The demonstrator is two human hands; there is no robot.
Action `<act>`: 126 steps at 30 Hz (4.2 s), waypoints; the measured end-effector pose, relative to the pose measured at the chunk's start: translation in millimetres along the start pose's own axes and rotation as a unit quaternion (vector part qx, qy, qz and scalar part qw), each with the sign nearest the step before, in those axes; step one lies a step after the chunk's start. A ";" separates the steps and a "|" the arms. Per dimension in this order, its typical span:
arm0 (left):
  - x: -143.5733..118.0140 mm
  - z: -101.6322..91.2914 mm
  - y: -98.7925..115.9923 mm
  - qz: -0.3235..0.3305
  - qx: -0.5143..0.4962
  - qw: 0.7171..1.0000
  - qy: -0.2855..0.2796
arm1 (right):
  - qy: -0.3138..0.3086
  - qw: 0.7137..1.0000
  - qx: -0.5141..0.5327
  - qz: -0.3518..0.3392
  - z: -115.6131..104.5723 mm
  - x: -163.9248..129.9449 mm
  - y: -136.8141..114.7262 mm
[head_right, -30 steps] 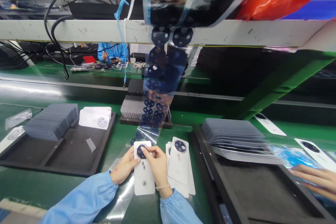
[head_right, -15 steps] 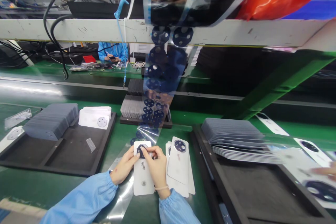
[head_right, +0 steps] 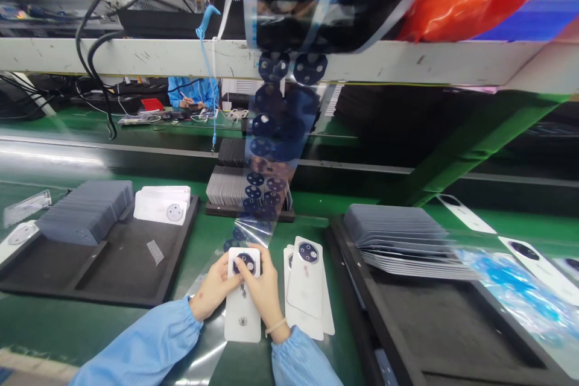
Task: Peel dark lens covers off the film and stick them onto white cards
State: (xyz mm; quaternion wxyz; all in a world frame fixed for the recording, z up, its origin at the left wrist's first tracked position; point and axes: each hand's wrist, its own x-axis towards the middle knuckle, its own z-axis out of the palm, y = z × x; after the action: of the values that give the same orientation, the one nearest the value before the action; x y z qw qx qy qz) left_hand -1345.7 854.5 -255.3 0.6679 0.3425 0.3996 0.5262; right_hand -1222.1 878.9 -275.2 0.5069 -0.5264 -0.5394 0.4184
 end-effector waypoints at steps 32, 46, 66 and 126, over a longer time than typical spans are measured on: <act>3.0 -10.9 -8.2 -0.012 0.003 1.000 -0.023 | -0.082 0.976 0.180 0.088 -4.8 8.7 -3.2; 35.9 -71.2 80.4 0.192 0.331 0.918 0.105 | 0.048 0.997 -0.002 0.061 -76.5 36.1 7.8; 37.2 -241.6 143.1 0.170 0.811 0.526 0.191 | -0.124 0.910 -0.315 -0.238 38.5 47.7 38.6; 17.5 -11.4 0.1 0.133 0.279 0.946 0.093 | -0.032 0.997 0.075 0.007 -6.5 28.7 -18.6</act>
State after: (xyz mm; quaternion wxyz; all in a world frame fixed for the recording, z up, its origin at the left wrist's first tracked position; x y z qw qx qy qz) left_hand -1353.7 872.0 -263.3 0.4291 0.5150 0.5419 0.5070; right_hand -1216.5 905.0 -252.9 0.5247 -0.4772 -0.5182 0.4779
